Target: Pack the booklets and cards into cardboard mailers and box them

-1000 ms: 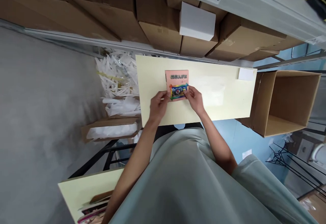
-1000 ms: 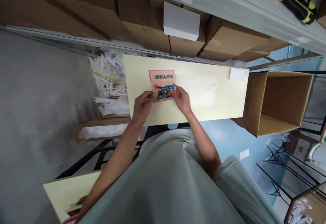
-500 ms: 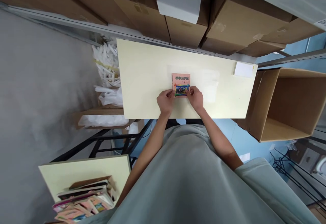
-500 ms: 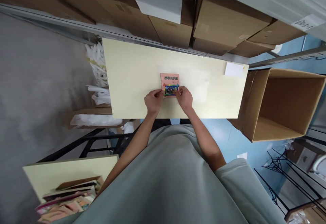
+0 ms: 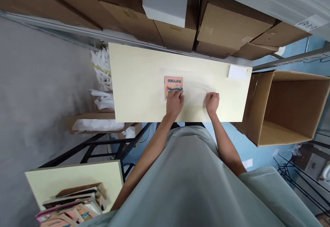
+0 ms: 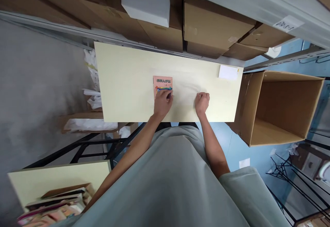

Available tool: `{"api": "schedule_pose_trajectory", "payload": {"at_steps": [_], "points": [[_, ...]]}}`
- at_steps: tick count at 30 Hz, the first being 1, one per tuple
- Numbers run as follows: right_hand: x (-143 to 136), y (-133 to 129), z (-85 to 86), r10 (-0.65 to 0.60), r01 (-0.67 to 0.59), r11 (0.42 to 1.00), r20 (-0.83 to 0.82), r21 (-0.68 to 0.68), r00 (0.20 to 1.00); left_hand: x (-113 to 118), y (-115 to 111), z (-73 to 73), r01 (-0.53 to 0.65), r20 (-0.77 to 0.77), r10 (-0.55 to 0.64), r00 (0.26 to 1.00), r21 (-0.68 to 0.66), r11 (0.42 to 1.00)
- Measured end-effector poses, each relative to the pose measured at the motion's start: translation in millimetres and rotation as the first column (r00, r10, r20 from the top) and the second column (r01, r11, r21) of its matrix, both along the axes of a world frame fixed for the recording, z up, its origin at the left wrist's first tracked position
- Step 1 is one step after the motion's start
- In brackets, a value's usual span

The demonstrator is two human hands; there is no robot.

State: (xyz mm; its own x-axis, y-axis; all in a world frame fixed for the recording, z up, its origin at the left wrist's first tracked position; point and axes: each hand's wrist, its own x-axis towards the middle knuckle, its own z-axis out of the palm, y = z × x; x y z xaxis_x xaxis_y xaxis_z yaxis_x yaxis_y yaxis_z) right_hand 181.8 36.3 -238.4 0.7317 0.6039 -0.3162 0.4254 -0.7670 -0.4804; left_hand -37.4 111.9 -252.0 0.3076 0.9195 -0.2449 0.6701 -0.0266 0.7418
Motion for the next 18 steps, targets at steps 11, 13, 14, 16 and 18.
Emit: {"api": "schedule_pose_trajectory", "payload": {"at_steps": [11,13,14,16,18], "points": [[-82.9,45.4,72.2,0.389,-0.253,0.886,-0.328,0.388,0.861,-9.3,13.1,54.9,-0.164,0.424,0.352,0.835,-0.418,0.893],[-112.3,55.9,76.0,0.506,-0.334,0.842,-0.406,0.423,0.761,-25.0,22.6,60.4,-0.229,0.404,0.432,0.806,-0.46,0.858],[-124.0,58.7,75.8,0.55,-0.375,0.823,-0.43,0.427,0.716,-33.0,27.8,59.2,-0.271,0.365,0.46,0.809,-0.464,0.844],[-137.3,59.2,72.4,0.604,-0.448,0.793,-0.43,0.413,0.671,-47.2,38.5,49.5,-0.355,0.245,0.492,0.835,-0.443,0.823],[-136.2,54.8,65.7,0.621,-0.5,0.779,-0.363,0.378,0.694,-57.4,47.6,33.8,-0.41,0.106,0.488,0.866,-0.408,0.816]]}}
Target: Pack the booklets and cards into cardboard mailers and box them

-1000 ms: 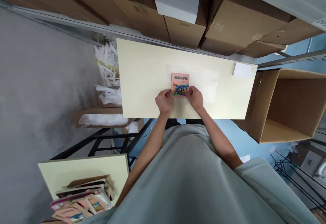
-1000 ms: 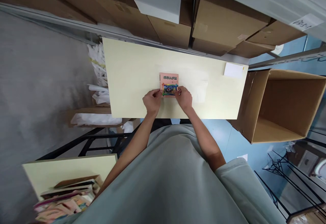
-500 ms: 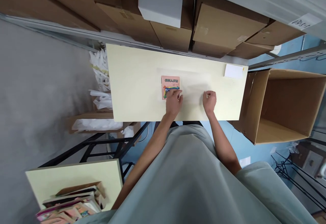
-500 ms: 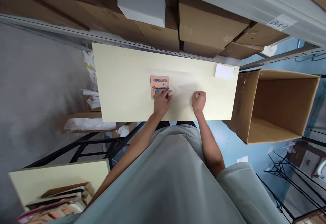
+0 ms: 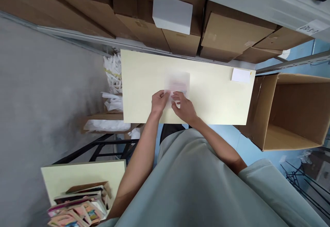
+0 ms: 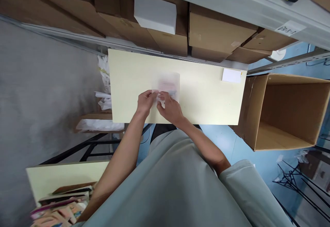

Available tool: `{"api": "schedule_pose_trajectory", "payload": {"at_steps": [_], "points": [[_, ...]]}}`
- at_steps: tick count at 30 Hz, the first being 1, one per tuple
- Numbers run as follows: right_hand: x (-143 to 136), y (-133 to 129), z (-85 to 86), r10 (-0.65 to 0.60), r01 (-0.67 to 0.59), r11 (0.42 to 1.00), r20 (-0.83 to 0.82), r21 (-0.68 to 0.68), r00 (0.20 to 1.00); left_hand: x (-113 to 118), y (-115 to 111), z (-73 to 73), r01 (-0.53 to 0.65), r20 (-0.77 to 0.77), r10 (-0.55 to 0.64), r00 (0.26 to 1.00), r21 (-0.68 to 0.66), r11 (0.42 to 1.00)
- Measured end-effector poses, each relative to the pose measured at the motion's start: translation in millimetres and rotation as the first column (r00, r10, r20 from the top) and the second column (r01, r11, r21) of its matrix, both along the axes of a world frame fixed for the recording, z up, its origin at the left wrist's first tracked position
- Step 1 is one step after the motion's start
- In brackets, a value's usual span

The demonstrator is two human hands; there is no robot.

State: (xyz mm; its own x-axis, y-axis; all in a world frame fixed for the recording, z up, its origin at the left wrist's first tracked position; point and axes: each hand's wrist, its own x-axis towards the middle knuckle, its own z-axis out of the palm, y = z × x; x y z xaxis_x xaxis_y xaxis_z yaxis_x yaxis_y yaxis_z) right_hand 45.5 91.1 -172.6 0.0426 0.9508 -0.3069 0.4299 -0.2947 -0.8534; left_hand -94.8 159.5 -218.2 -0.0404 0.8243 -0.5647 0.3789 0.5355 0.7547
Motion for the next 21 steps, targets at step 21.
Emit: {"api": "schedule_pose_trajectory", "payload": {"at_steps": [21], "points": [[15.3,22.2,-97.0,-0.354,0.409,0.9,0.294,-0.151,0.888,-4.0,-11.4,-40.4,0.437,-0.414,-0.287,0.864,0.33,0.837]]}}
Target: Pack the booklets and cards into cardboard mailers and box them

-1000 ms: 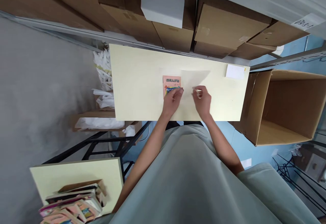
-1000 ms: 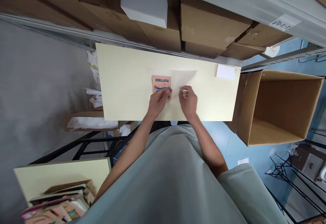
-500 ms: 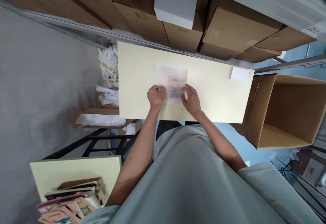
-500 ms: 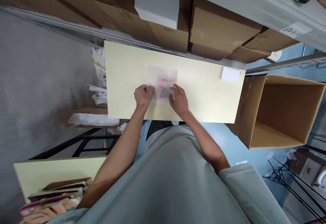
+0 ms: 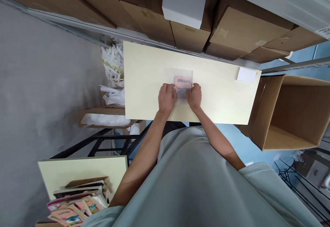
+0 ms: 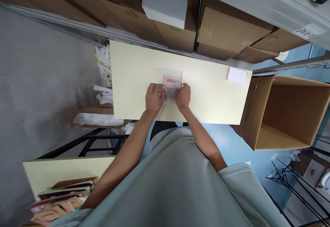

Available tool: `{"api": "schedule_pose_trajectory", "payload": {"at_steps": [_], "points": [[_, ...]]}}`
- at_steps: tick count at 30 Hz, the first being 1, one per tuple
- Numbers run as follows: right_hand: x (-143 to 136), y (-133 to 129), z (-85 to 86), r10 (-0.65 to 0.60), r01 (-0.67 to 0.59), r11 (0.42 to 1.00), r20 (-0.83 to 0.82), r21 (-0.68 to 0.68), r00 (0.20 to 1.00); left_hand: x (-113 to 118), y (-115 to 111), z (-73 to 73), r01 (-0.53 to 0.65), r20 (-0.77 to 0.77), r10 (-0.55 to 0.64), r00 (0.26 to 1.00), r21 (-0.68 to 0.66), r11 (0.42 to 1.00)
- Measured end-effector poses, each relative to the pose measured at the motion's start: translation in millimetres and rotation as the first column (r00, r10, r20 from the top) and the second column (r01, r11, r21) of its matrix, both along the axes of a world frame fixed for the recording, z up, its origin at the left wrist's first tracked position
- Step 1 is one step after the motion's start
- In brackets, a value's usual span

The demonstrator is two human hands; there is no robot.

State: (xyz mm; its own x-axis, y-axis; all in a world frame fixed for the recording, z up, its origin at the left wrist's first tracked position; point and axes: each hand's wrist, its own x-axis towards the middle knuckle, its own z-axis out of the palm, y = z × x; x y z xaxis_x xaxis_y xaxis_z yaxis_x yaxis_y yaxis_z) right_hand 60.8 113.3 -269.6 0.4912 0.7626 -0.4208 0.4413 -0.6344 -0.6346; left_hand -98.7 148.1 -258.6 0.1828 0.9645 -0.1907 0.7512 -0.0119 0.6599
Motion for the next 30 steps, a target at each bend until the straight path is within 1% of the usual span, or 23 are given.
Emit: {"api": "schedule_pose_trajectory", "payload": {"at_steps": [1,2,3,6,8,11,14,16,18,21,23,27,28,30], "points": [[0.5,0.9,0.4,-0.013,0.013,1.0,-0.009,-0.004,1.0,2.3,-3.1,-1.7,0.042,0.018,-0.042,0.999,-0.017,0.999],[1.1,1.6,1.4,-0.026,0.026,1.0,-0.021,-0.013,0.999,4.7,-6.0,-4.1,0.054,0.024,-0.053,0.998,-0.028,0.998],[2.0,2.2,2.7,-0.044,0.043,0.999,-0.034,-0.024,0.998,6.7,-8.4,-6.9,0.039,0.023,-0.038,0.999,-0.031,0.999],[5.7,4.2,6.1,-0.105,0.099,0.993,-0.089,-0.06,0.99,9.9,-10.7,-16.6,-0.053,0.044,0.055,0.998,-0.042,0.998],[7.9,5.5,6.5,-0.096,0.084,0.993,-0.157,-0.082,0.983,9.8,-7.6,-22.4,-0.118,0.078,0.124,0.989,-0.077,0.99],[7.9,6.4,5.2,-0.046,0.04,0.999,-0.262,-0.029,0.964,8.4,1.1,-26.8,-0.188,0.106,0.203,0.973,-0.134,0.973],[4.6,4.7,6.3,-0.048,0.076,0.995,-0.381,0.059,0.923,8.1,7.9,-23.1,-0.221,0.14,0.251,0.958,-0.202,0.954],[4.5,1.0,11.4,-0.022,0.081,0.992,-0.493,0.099,0.87,8.9,8.0,-15.3,-0.223,0.178,0.267,0.947,-0.235,0.946],[9.0,-4.9,21.0,0.025,0.072,0.987,-0.581,0.143,0.813,10.2,4.2,-3.5,-0.218,0.241,0.278,0.93,-0.247,0.944],[24.6,-17.1,43.6,0.092,0.058,0.977,-0.653,0.203,0.751,12.2,-5.1,19.5,-0.218,0.376,0.317,0.87,-0.284,0.934],[38.1,-25.6,62.0,0.115,0.058,0.972,-0.68,0.226,0.724,13.0,-10.9,36.2,-0.199,0.465,0.349,0.814,-0.341,0.919],[61.3,-38.8,95.6,0.118,0.06,0.975,-0.729,0.213,0.675,13.6,-17.5,66.5,-0.12,0.587,0.421,0.691,-0.481,0.868],[65.3,-41.0,101.9,0.11,0.063,0.978,-0.74,0.201,0.664,13.7,-18.3,72.9,-0.099,0.6,0.435,0.671,-0.509,0.855],[71.1,-44.3,111.6,0.085,0.076,0.982,-0.768,0.172,0.635,14.4,-19.7,84.4,-0.053,0.609,0.444,0.657,-0.55,0.834]]}}
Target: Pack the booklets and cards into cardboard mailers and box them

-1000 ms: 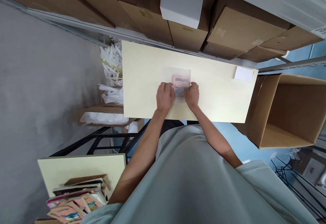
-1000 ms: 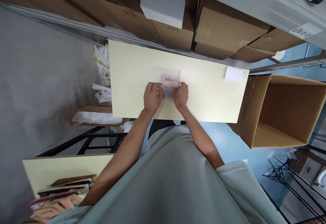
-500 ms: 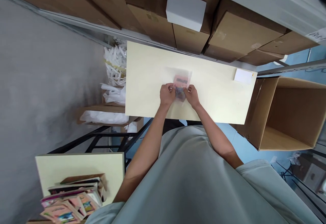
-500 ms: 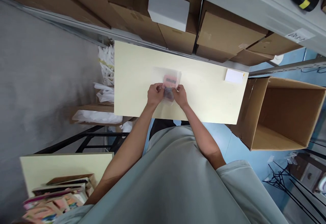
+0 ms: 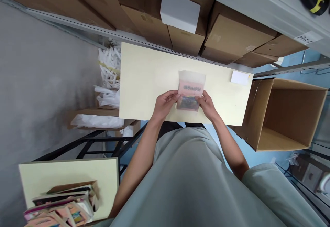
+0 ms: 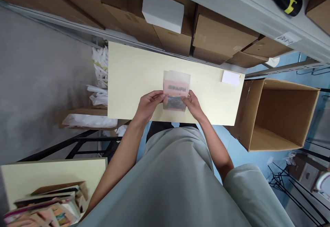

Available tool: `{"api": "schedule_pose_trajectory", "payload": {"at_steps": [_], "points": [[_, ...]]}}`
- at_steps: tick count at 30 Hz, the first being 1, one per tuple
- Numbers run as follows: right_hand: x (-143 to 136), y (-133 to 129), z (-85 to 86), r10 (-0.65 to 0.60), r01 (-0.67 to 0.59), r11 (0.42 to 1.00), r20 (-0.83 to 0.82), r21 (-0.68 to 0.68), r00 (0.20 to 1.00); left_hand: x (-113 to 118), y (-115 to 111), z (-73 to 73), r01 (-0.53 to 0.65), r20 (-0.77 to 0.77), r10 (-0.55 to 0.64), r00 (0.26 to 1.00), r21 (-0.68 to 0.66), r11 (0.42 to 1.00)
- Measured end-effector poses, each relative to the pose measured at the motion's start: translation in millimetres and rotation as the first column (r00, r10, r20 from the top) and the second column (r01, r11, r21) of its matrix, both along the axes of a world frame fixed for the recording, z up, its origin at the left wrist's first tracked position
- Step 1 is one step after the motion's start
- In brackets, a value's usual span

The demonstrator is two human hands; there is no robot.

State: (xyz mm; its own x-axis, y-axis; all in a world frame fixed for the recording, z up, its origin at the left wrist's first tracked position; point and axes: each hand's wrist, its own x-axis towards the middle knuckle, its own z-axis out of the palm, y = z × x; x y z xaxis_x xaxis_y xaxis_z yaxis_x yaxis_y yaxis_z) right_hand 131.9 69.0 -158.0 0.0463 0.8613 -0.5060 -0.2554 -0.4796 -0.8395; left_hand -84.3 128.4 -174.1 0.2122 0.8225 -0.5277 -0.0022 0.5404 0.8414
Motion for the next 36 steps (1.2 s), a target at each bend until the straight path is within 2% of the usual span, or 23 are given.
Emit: {"api": "schedule_pose_trajectory", "payload": {"at_steps": [6,9,12,18,23,27,32,36], "points": [[3.8,-3.1,14.9,-0.027,0.024,0.999,-0.102,-0.037,0.994,9.2,-8.3,28.3,0.085,0.025,-0.085,0.996,0.011,0.996],[0.9,-3.0,15.5,-0.002,-0.001,0.999,-0.104,-0.032,0.995,16.1,-15.1,38.0,0.062,-0.003,-0.062,0.998,0.077,0.995],[-3.8,-3.2,12.0,0.009,-0.012,1.0,-0.113,-0.023,0.994,19.3,-20.0,41.9,0.027,-0.017,-0.025,1.0,0.108,0.994],[-15.1,-1.6,8.2,0.017,-0.016,1.0,-0.082,0.008,0.996,7.5,-19.5,36.1,0.02,0.103,-0.018,0.995,-0.019,1.0],[-22.7,11.2,11.3,0.111,-0.115,0.988,0.05,0.104,0.993,-12.8,-16.1,33.2,-0.041,0.189,0.061,0.98,-0.107,0.993],[-33.7,26.5,16.7,0.151,-0.149,0.988,-0.037,0.049,0.988,-31.6,-12.6,25.8,-0.019,0.218,0.047,0.975,-0.125,0.992],[-64.0,51.6,16.4,0.081,-0.081,0.996,-0.014,0.045,0.997,-59.2,-3.3,8.6,-0.048,0.102,0.062,0.993,-0.13,0.99],[-97.3,83.3,4.1,0.041,-0.045,0.997,0.08,0.056,0.996,-90.5,15.2,3.6,-0.097,-0.045,0.096,0.994,-0.025,0.995]]}}
